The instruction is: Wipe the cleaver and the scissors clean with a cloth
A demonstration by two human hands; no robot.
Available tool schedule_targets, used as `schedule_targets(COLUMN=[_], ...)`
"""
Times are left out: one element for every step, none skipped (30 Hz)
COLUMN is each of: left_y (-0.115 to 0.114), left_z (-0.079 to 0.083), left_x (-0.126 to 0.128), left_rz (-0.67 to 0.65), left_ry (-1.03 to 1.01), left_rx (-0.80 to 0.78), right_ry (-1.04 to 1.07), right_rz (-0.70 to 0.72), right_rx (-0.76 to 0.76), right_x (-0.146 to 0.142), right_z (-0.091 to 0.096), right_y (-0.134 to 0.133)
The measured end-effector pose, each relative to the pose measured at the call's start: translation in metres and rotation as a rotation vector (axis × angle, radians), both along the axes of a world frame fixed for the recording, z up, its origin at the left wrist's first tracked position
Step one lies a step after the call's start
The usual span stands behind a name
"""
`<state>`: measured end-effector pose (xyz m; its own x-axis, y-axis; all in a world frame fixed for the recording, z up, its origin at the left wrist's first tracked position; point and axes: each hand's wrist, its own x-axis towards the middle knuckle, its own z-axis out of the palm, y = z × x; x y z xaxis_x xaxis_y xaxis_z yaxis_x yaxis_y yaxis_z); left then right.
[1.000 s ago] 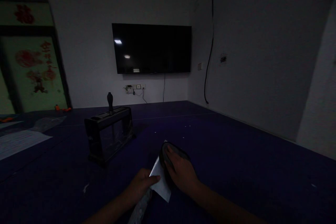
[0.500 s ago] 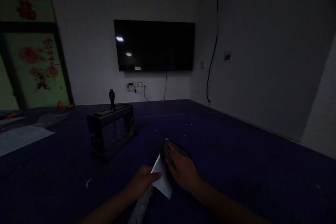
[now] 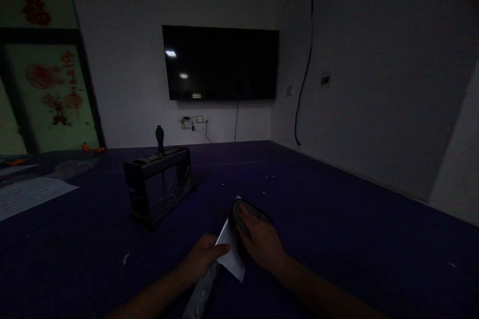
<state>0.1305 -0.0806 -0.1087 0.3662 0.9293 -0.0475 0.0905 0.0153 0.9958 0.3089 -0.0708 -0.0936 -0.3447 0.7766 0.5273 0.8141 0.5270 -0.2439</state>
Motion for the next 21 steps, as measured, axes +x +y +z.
schedule_targets(left_y=[0.0, 0.0, 0.0, -0.001, -0.002, -0.003, -0.004, -0.005, -0.006, -0.006, -0.007, -0.008, -0.008, -0.008, -0.008, -0.008, -0.008, -0.008, -0.008, -0.008, -0.008], left_z=[0.0, 0.0, 0.0, 0.001, 0.002, 0.004, 0.005, 0.007, 0.008, 0.01, 0.011, 0.012, 0.013, 0.014, 0.014, 0.014, 0.014, 0.014, 0.014, 0.013, 0.013], left_x=[0.0, 0.001, 0.001, 0.002, 0.002, 0.002, 0.002, 0.002, 0.002, 0.001, 0.001, 0.001, 0.001, 0.001, 0.001, 0.0, 0.0, 0.0, -0.001, -0.001, -0.001], left_rz=[0.01, 0.016, 0.015, 0.012, 0.006, -0.004, -0.016, -0.028, -0.039, -0.051, -0.068, -0.084, -0.098, -0.111, -0.121, -0.126, -0.126, -0.125, -0.125, -0.124, -0.122], left_ry=[0.001, -0.003, -0.011, -0.022, -0.031, -0.036, -0.037, -0.032, -0.03, -0.032, -0.032, -0.035, -0.038, -0.04, -0.037, -0.033, -0.031, -0.029, -0.026, -0.02, -0.011], left_rx=[0.0, -0.002, -0.004, -0.005, -0.005, -0.004, -0.004, -0.004, -0.003, -0.001, 0.001, 0.006, 0.012, 0.016, 0.019, 0.02, 0.02, 0.02, 0.019, 0.02, 0.024], right_ry=[0.001, 0.0, -0.002, -0.005, -0.009, -0.012, -0.013, -0.012, -0.009, -0.006, -0.001, 0.004, 0.008, 0.011, 0.014, 0.016, 0.019, 0.022, 0.026, 0.03, 0.036], right_rz=[0.01, 0.019, 0.024, 0.028, 0.031, 0.034, 0.036, 0.031, 0.021, 0.007, -0.01, -0.027, -0.042, -0.052, -0.059, -0.064, -0.073, -0.084, -0.094, -0.104, -0.114], right_rx=[0.0, -0.001, -0.001, 0.0, 0.0, 0.0, -0.001, -0.004, -0.01, -0.016, -0.021, -0.025, -0.029, -0.03, -0.03, -0.029, -0.029, -0.028, -0.027, -0.026, -0.025], right_x=[0.0, 0.001, 0.001, 0.001, 0.001, 0.001, 0.001, 0.001, 0.0, 0.0, -0.001, -0.002, -0.002, -0.003, -0.003, -0.003, -0.003, -0.004, -0.004, -0.004, -0.004], right_z=[0.0, 0.001, 0.001, 0.001, 0.001, 0.001, 0.001, 0.001, 0.001, 0.002, 0.002, 0.003, 0.003, 0.004, 0.004, 0.005, 0.005, 0.006, 0.006, 0.006, 0.006], right_y=[0.0, 0.0, -0.001, -0.001, -0.001, -0.001, -0.001, -0.002, -0.002, -0.002, -0.002, -0.002, -0.002, -0.003, -0.003, -0.003, -0.003, -0.003, -0.003, -0.003, -0.003])
